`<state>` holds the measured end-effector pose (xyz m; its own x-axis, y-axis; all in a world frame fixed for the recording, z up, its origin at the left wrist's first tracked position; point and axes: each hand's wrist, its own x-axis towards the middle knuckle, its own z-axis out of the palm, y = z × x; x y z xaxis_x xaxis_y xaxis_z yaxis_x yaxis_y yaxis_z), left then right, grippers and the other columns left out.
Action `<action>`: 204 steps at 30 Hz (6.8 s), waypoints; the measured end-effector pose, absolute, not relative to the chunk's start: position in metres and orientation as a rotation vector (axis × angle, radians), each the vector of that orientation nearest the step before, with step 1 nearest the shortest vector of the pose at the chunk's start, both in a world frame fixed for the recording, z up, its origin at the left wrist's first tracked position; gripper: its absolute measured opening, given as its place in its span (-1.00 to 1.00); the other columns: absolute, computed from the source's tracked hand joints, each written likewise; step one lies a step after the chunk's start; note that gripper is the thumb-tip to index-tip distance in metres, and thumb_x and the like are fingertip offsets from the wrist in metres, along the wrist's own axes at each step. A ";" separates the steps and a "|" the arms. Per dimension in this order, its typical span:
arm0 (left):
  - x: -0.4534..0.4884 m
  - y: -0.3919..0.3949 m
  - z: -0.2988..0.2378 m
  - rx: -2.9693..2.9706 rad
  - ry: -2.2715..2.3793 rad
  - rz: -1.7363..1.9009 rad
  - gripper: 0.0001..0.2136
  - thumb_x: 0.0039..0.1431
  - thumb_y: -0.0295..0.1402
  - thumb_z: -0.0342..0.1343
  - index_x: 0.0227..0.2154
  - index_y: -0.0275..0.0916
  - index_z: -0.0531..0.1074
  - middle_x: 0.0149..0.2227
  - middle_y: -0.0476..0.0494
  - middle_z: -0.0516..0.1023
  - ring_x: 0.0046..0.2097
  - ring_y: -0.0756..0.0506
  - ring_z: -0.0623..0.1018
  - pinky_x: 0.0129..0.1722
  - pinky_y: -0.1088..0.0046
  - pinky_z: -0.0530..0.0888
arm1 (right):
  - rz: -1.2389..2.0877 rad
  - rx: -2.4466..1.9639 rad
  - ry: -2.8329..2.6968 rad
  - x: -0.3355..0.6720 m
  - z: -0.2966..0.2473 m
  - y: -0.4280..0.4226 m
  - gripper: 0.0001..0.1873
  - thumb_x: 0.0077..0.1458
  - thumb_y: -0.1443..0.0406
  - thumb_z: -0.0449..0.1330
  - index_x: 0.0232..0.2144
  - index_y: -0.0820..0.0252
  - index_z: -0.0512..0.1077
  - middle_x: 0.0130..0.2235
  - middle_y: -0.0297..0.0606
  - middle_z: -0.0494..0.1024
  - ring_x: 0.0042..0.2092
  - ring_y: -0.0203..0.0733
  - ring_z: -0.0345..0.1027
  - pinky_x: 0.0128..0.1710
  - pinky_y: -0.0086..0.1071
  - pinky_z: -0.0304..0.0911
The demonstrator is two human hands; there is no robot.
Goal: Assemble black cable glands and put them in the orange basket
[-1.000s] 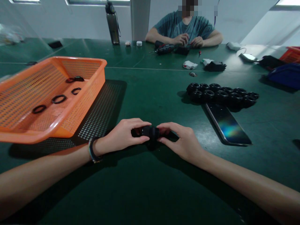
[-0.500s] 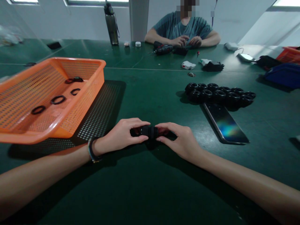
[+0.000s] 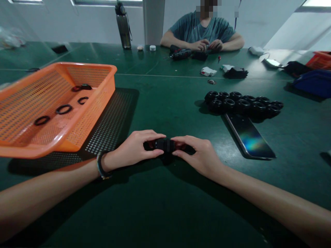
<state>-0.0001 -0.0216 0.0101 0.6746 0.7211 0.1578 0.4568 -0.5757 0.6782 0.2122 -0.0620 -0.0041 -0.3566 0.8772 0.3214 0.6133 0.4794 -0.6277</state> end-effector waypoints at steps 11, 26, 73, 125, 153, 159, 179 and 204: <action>-0.001 -0.022 0.010 2.276 0.900 0.567 -0.69 0.07 -0.34 0.18 -0.11 -0.32 0.47 -0.22 -0.16 0.57 -0.23 -0.07 0.55 -0.24 0.48 0.44 | 0.497 -1.211 -2.123 0.213 -0.005 -0.062 -0.74 -0.01 0.43 0.25 -0.20 0.21 0.50 -0.34 -0.27 0.62 -0.36 -0.24 0.48 -0.35 -0.38 0.42; 0.000 -0.022 0.010 2.300 0.880 0.584 -0.71 0.07 -0.34 0.18 -0.12 -0.31 0.47 -0.23 -0.14 0.57 -0.23 -0.06 0.54 -0.23 0.48 0.44 | 0.413 -1.153 -2.130 0.215 -0.007 -0.062 -0.69 -0.03 0.45 0.23 -0.17 0.18 0.48 -0.27 -0.24 0.61 -0.26 -0.19 0.49 -0.26 -0.31 0.43; 0.000 -0.022 0.010 2.271 0.890 0.584 -0.70 0.07 -0.34 0.18 -0.12 -0.30 0.47 -0.23 -0.14 0.57 -0.23 -0.07 0.54 -0.23 0.46 0.44 | 0.424 -1.164 -2.108 0.214 -0.008 -0.063 -0.70 -0.02 0.43 0.21 -0.17 0.16 0.45 -0.28 -0.24 0.61 -0.29 -0.18 0.48 -0.29 -0.28 0.43; -0.004 -0.022 0.006 2.316 0.783 0.658 -0.66 0.11 -0.38 0.17 -0.02 -0.26 0.45 -0.21 -0.15 0.55 -0.22 -0.02 0.54 -0.21 0.53 0.44 | 0.386 -1.114 -2.107 0.213 -0.006 -0.063 -0.79 0.00 0.44 0.22 -0.24 0.22 0.46 -0.33 -0.24 0.60 -0.32 -0.21 0.48 -0.32 -0.35 0.42; -0.005 -0.022 0.006 2.362 0.782 0.648 -0.67 0.11 -0.38 0.17 -0.04 -0.26 0.46 -0.21 -0.15 0.57 -0.22 -0.02 0.55 -0.22 0.52 0.45 | 0.437 -1.140 -2.154 0.214 -0.004 -0.063 -0.78 0.04 0.42 0.22 -0.20 0.26 0.48 -0.29 -0.20 0.62 -0.28 -0.20 0.50 -0.30 -0.34 0.43; -0.005 -0.021 0.005 2.366 0.780 0.659 -0.67 0.10 -0.39 0.19 -0.04 -0.29 0.46 -0.21 -0.16 0.56 -0.22 -0.02 0.55 -0.23 0.54 0.45 | 0.422 -1.147 -2.167 0.214 -0.002 -0.063 -0.79 0.03 0.43 0.23 -0.21 0.27 0.49 -0.31 -0.21 0.62 -0.31 -0.22 0.49 -0.32 -0.37 0.43; -0.004 -0.022 0.005 2.361 0.778 0.662 -0.65 0.11 -0.38 0.18 -0.02 -0.29 0.45 -0.22 -0.16 0.56 -0.23 -0.02 0.55 -0.22 0.55 0.44 | 0.428 -1.152 -2.189 0.214 -0.002 -0.062 -0.83 0.08 0.40 0.18 -0.22 0.22 0.47 -0.32 -0.23 0.61 -0.31 -0.22 0.47 -0.33 -0.37 0.40; -0.005 -0.021 0.005 2.384 0.765 0.663 -0.66 0.12 -0.37 0.17 -0.02 -0.29 0.44 -0.22 -0.16 0.57 -0.23 -0.03 0.55 -0.22 0.53 0.45 | 0.462 -1.165 -2.125 0.212 -0.003 -0.064 -0.74 -0.04 0.47 0.25 -0.23 0.24 0.46 -0.33 -0.26 0.61 -0.32 -0.23 0.49 -0.30 -0.37 0.43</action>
